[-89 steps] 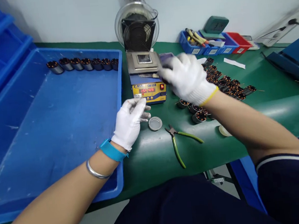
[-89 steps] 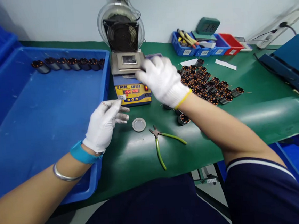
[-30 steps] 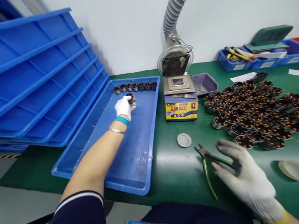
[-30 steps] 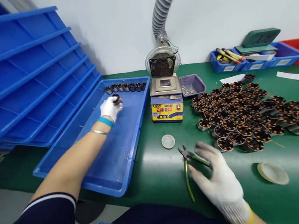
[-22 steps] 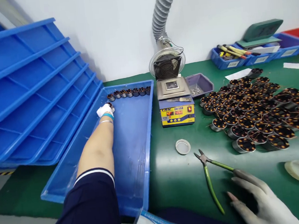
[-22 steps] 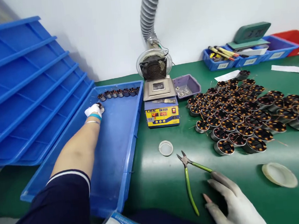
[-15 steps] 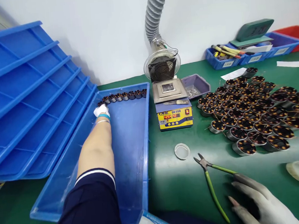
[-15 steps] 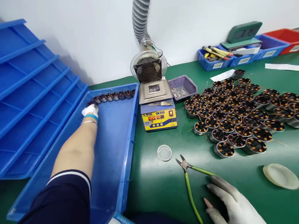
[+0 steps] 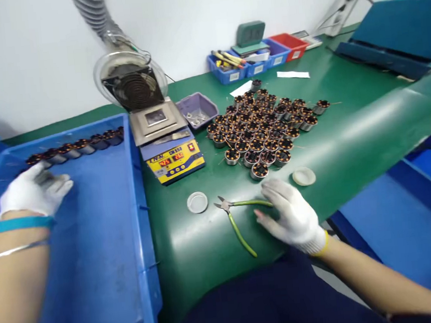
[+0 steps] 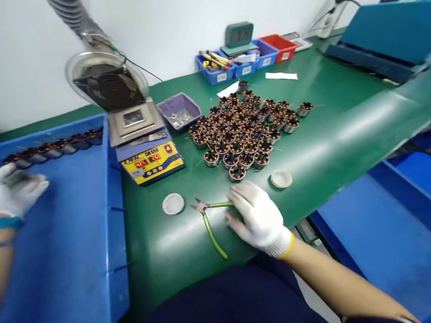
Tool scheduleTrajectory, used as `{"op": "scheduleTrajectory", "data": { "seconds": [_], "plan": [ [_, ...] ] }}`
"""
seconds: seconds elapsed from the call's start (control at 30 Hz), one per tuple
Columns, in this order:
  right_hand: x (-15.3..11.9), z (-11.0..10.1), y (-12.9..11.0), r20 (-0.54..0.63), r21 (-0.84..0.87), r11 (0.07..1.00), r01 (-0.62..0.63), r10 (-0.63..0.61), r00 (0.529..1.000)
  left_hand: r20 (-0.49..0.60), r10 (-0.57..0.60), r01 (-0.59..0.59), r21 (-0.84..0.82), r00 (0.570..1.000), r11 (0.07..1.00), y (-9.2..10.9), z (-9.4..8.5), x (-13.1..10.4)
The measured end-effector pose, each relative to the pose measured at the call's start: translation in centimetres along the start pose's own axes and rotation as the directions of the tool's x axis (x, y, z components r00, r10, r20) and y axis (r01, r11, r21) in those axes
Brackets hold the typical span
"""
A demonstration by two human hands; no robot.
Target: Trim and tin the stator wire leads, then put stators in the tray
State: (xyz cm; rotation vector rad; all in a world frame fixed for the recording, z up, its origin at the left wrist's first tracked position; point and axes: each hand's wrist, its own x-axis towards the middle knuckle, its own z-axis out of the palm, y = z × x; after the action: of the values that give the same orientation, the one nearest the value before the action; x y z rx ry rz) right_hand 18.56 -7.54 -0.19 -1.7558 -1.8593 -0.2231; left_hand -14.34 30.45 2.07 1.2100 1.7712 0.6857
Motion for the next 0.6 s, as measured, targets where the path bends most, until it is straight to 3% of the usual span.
{"op": "scheduleTrajectory", "data": {
  "seconds": [0.07,0.1,0.17,0.23,0.3,0.33,0.4,0.43,0.47,0.53,0.57,0.6],
  "plan": [
    [2.2,0.4,0.8,0.150,-0.167,0.984,-0.062,0.088,0.985,0.097,-0.051,0.070,-0.201,0.994,0.977,0.6,1.4,-3.1],
    [3.2,0.6,1.1,0.238,-0.252,0.963,-0.099,0.161,0.958,0.193,-0.021,0.068,-0.244,0.981,0.967,0.8,2.1,-5.1],
    [4.5,1.2,1.8,0.361,-0.385,0.909,-0.158,0.306,0.881,0.332,0.116,-0.020,-0.280,0.936,0.960,0.9,3.4,-9.8],
    [4.9,1.6,2.5,0.413,-0.414,0.890,-0.192,0.372,0.831,0.415,0.220,-0.129,-0.237,0.883,0.963,0.7,4.4,-14.5],
    [4.6,1.8,2.9,0.399,-0.364,0.899,-0.242,0.386,0.832,0.552,0.182,-0.142,-0.116,0.814,0.983,0.3,5.2,-18.8],
    [4.3,1.7,3.0,0.374,-0.302,0.911,-0.279,0.383,0.845,0.622,0.121,-0.085,-0.087,0.774,0.993,0.2,5.6,-20.6],
    [3.9,1.5,2.4,0.317,-0.053,0.916,-0.398,0.393,0.863,0.735,0.002,0.125,-0.118,0.678,0.985,-0.2,6.7,-23.4],
    [3.8,1.4,1.7,0.321,0.142,0.872,-0.468,0.407,0.855,0.780,-0.043,0.256,-0.152,0.624,0.955,-0.5,7.3,-24.3],
    [3.8,1.3,0.8,0.365,0.355,0.769,-0.532,0.410,0.836,0.830,-0.084,0.386,-0.166,0.552,0.907,-0.8,7.9,-25.0],
    [4.1,1.2,-1.3,0.510,0.667,0.415,-0.619,0.351,0.785,0.920,-0.117,0.580,-0.134,0.375,0.803,-1.5,9.0,-25.7],
    [4.3,1.3,-2.3,0.581,0.728,0.232,-0.646,0.292,0.760,0.949,-0.109,0.630,-0.108,0.295,0.769,-1.8,9.3,-25.8],
    [4.6,1.4,-3.2,0.632,0.744,0.085,-0.662,0.233,0.740,0.965,-0.087,0.650,-0.099,0.248,0.754,-2.1,9.6,-25.8]
  ]
}}
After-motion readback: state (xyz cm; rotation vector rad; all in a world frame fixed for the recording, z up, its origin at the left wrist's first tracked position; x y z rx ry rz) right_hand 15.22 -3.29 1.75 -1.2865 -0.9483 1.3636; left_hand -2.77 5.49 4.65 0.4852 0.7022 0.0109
